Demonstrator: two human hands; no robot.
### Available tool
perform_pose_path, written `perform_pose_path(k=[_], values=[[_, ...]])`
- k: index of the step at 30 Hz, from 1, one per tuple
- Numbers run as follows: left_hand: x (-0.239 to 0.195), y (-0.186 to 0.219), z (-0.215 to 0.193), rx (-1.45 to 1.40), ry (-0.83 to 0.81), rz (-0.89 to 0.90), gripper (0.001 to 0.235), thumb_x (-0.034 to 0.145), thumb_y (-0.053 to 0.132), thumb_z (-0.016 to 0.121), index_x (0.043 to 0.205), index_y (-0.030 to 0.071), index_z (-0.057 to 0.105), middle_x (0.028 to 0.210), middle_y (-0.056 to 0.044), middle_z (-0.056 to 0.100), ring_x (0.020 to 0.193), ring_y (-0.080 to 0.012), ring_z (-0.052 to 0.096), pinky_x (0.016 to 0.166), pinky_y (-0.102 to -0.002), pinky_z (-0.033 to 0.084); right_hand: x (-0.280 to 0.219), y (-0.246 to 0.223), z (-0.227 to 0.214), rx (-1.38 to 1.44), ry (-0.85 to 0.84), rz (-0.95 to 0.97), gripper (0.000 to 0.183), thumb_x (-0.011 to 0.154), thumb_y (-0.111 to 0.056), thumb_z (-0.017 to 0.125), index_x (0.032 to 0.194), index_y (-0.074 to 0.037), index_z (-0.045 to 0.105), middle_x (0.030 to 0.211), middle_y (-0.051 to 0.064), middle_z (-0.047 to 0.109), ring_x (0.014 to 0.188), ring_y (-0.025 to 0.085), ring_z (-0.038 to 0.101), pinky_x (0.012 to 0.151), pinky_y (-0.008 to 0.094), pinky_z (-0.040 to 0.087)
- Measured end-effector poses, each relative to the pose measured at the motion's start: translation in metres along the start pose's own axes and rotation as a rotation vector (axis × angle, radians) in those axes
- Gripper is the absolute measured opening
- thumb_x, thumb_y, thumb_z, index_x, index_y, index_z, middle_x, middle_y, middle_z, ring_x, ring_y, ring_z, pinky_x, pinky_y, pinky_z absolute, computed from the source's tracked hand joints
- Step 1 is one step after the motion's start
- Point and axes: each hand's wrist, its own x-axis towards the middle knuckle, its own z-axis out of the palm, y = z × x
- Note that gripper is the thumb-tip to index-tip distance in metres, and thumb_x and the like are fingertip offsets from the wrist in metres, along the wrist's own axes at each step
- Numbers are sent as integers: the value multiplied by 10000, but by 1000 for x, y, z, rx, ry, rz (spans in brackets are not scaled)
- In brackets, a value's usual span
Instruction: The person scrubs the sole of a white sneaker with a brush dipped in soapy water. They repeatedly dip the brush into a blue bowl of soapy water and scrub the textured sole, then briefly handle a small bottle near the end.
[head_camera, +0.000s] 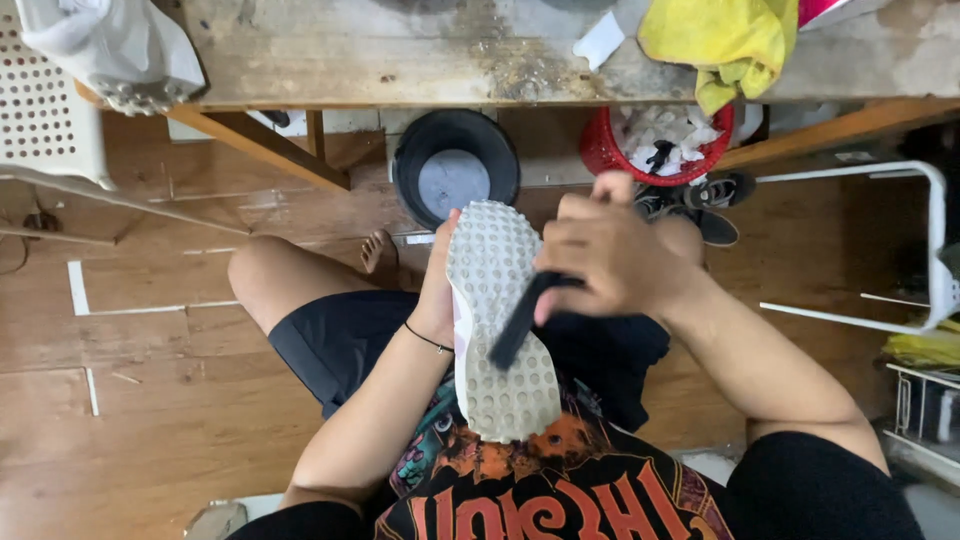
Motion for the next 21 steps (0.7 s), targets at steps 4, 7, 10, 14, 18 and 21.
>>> perform_pose_path(k=[4,7,10,14,18,21], values=[[-14,-22,-2,-12,41,-16,859,1031,795,682,1218,-25,855,1097,-396,828,841,-507,845,761,-554,732,2,-20,-20,-105,37,1,607,1109,-810,633,919,-238,704,823,-81,595,805,202,549,934,489,285],[-28,-30,5,49,86,-24,857,1024,790,676,1440,52,807,1366,-285,823,1098,-396,829,1018,-521,673,3,-41,-22,131,33,-214,590,981,-834,706,878,-253,705,812,-76,570,774,211,541,919,527,319],[-44,-32,6,115,96,3,828,1067,788,609,1432,74,816,1361,-241,840,1146,-336,841,1024,-435,687,6,-25,-27,14,70,-232,615,1091,-774,663,975,-172,708,811,-12,555,773,264,570,850,502,280],[-38,-32,-12,61,-55,60,906,1073,707,459,1642,14,589,1616,-250,667,1466,-363,647,1277,-528,480,27,-45,-31,-75,50,-416,622,1143,-856,467,883,-293,524,849,-94,537,862,171,564,921,440,266],[-44,-32,-35,80,-141,116,867,1144,725,459,1542,-13,678,1316,-264,790,1038,-346,790,887,-492,658,38,-24,-31,-276,83,-307,649,1171,-852,351,880,-289,488,752,-82,468,782,188,509,994,449,255],[-48,-29,-36,104,-57,184,732,1137,666,517,1428,20,703,1357,-223,786,1220,-324,761,1088,-489,599,46,-77,-17,142,-39,-464,634,1161,-809,431,872,-268,591,875,-114,595,906,156,524,953,452,251]])
